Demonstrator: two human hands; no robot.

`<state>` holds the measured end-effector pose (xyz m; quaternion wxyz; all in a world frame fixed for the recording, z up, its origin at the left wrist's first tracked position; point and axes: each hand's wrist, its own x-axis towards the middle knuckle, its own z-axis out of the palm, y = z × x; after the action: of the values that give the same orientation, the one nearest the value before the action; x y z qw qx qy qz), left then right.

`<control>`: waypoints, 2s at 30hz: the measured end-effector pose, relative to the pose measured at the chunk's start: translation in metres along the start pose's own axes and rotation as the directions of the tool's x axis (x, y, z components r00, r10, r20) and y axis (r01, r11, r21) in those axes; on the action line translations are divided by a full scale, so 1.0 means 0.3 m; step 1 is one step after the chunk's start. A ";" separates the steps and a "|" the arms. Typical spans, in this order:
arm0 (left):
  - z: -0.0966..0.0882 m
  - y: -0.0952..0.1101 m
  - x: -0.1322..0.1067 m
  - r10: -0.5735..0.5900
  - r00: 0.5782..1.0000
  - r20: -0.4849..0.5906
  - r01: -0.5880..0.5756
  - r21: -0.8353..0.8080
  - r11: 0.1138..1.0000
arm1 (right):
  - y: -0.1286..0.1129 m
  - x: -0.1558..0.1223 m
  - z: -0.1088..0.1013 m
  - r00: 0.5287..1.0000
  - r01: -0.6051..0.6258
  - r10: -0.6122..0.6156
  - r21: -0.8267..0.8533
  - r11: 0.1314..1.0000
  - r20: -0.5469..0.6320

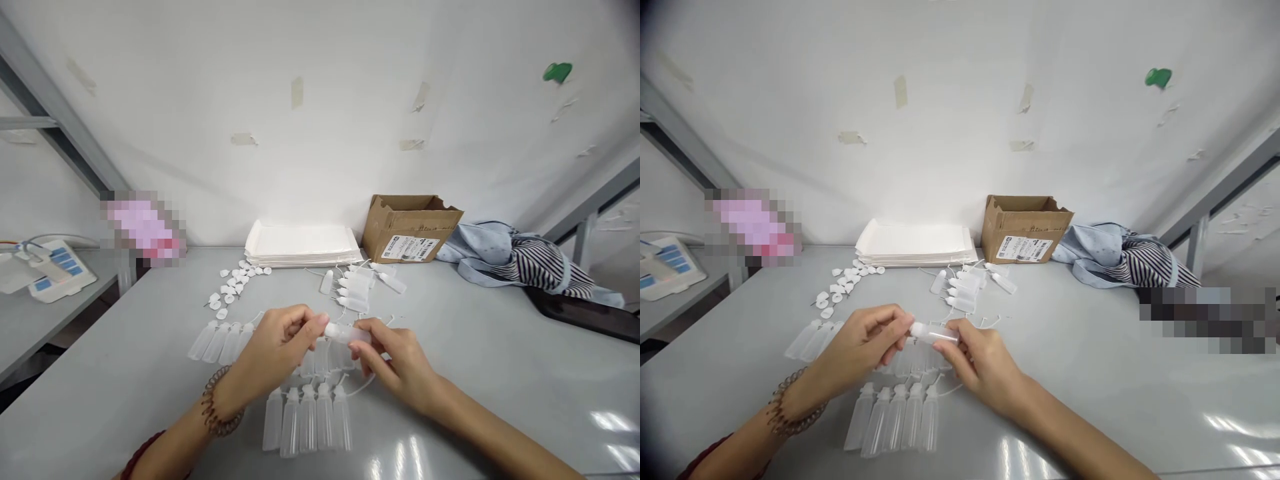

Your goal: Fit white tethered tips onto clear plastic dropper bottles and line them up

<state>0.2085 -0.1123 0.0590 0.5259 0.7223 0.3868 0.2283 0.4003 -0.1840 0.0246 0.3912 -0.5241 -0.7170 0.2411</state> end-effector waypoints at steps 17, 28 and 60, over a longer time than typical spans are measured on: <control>-0.002 0.000 -0.013 0.476 0.872 0.117 -0.490 0.216 0.844 | -0.048 0.005 -0.019 0.880 -0.464 0.326 0.478 0.746 0.345; 0.009 0.001 0.005 0.085 0.994 0.067 -0.092 0.108 0.990 | 0.001 -0.018 0.012 0.949 0.243 -0.299 -0.367 0.898 -0.102; -0.071 -0.054 0.046 0.315 0.899 -0.304 -0.136 0.491 0.860 | 0.101 0.076 -0.159 0.976 -0.202 0.146 -0.420 0.885 -0.163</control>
<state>0.1960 -0.0865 0.0501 0.2260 0.8095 0.4336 0.3251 0.4528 -0.1555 0.0362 0.2861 -0.6745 -0.6763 0.0759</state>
